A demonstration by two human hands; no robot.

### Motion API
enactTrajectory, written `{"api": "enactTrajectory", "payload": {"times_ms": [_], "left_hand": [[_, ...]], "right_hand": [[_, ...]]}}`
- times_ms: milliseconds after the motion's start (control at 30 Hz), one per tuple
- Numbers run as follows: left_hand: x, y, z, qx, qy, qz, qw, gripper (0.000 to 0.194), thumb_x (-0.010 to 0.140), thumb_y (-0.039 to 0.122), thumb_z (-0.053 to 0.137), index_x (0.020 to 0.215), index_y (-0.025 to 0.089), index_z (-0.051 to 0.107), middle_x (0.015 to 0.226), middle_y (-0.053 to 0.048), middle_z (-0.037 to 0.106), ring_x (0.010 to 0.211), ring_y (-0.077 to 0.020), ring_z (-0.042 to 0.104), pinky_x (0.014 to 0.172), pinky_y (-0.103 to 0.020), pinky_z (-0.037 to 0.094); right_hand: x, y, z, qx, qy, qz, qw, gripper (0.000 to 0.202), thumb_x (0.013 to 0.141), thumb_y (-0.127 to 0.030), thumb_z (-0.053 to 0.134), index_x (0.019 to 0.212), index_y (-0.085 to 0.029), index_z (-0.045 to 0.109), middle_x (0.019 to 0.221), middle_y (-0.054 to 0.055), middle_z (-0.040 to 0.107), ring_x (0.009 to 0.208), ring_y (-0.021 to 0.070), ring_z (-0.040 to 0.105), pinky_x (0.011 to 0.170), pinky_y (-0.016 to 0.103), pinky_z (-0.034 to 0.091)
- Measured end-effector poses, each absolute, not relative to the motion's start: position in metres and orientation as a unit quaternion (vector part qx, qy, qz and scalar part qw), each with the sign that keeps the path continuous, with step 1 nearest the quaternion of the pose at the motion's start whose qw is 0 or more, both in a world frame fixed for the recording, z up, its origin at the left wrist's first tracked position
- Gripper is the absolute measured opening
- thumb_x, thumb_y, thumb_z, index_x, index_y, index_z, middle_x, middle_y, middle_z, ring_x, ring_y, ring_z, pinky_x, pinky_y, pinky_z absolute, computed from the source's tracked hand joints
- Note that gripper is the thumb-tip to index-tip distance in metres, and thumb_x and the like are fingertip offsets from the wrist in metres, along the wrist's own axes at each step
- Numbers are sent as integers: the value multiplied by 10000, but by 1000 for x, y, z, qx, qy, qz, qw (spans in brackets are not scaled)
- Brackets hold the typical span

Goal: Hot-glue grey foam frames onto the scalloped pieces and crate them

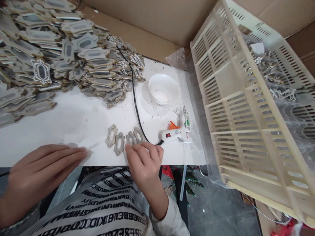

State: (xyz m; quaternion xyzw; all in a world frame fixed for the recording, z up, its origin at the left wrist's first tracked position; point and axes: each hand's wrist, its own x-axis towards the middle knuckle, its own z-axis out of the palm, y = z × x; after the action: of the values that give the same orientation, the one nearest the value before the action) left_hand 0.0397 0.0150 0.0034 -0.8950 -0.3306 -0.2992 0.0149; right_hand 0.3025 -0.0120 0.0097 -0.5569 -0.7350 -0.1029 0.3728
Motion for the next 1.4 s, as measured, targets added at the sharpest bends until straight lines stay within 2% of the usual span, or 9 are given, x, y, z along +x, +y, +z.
{"api": "enactTrajectory", "payload": {"times_ms": [133, 300, 467, 700, 967, 1100, 1200, 1300, 1400], "left_hand": [[43, 21, 4, -890, -346, -296, 10, 266, 877, 99, 734, 1124, 194, 710, 1001, 9, 770, 886, -190, 663, 828, -337, 556], [48, 19, 9, -872, -369, -323, -3, 227, 843, 36, 742, 1045, 132, 703, 941, -45, 761, 858, -197, 664, 837, -350, 548], [55, 16, 14, -842, -417, -338, -57, 186, 897, 31, 663, 1043, 146, 678, 931, -48, 747, 861, -173, 683, 811, -315, 552], [71, 13, 24, -787, -465, -382, -135, 171, 921, 56, 614, 1021, 192, 643, 949, -17, 746, 895, -155, 713, 834, -303, 600], [85, 15, 26, -791, -425, -407, -169, 149, 935, 91, 597, 1010, 215, 633, 903, 17, 747, 801, -121, 700, 736, -257, 581], [95, 14, 32, -791, -410, -401, -212, 137, 950, 100, 578, 1001, 211, 638, 847, 24, 721, 745, -101, 676, 661, -210, 550], [107, 14, 34, -789, -387, -402, -258, 119, 971, 124, 563, 998, 215, 634, 826, 25, 709, 716, -89, 665, 639, -183, 539], [120, 15, 35, -788, -346, -407, -307, 84, 986, 160, 564, 975, 214, 627, 785, 30, 701, 696, -87, 664, 653, -174, 553], [129, 16, 34, -785, -322, -398, -348, 81, 980, 151, 574, 975, 214, 624, 789, 22, 710, 702, -103, 670, 659, -198, 569]], "right_hand": [[303, -7, 8, -572, -724, -120, 367, 124, 971, -147, 641, 873, -208, 688, 721, -19, 746, 773, 173, 632, 764, 369, 352], [305, -7, 7, -576, -727, -108, 357, 125, 980, -159, 634, 882, -210, 692, 736, -22, 753, 796, 176, 630, 776, 377, 325], [308, -10, 6, -582, -736, -75, 338, 122, 983, -163, 630, 919, -221, 716, 775, -24, 762, 844, 185, 600, 796, 376, 327], [312, -15, 7, -609, -727, -46, 314, 145, 996, -246, 616, 967, -233, 758, 877, 24, 736, 871, 213, 513, 801, 367, 352], [318, -19, 9, -613, -734, -33, 290, 171, 984, -241, 607, 1063, -225, 758, 958, 50, 720, 913, 233, 511, 809, 383, 381], [318, -24, 14, -603, -719, -19, 345, 198, 976, -179, 605, 1122, -208, 736, 950, 63, 712, 877, 215, 544, 788, 372, 438], [313, -27, 24, -564, -707, 86, 418, 192, 984, -158, 605, 1140, -214, 702, 925, 38, 737, 846, 185, 607, 767, 348, 496], [307, -27, 33, -498, -693, 198, 482, 130, 983, -155, 619, 1075, -210, 692, 892, 14, 764, 793, 154, 650, 743, 319, 529], [307, -27, 36, -480, -676, 231, 509, 106, 971, -116, 625, 990, -193, 695, 840, 11, 767, 749, 138, 655, 721, 297, 533]]}}
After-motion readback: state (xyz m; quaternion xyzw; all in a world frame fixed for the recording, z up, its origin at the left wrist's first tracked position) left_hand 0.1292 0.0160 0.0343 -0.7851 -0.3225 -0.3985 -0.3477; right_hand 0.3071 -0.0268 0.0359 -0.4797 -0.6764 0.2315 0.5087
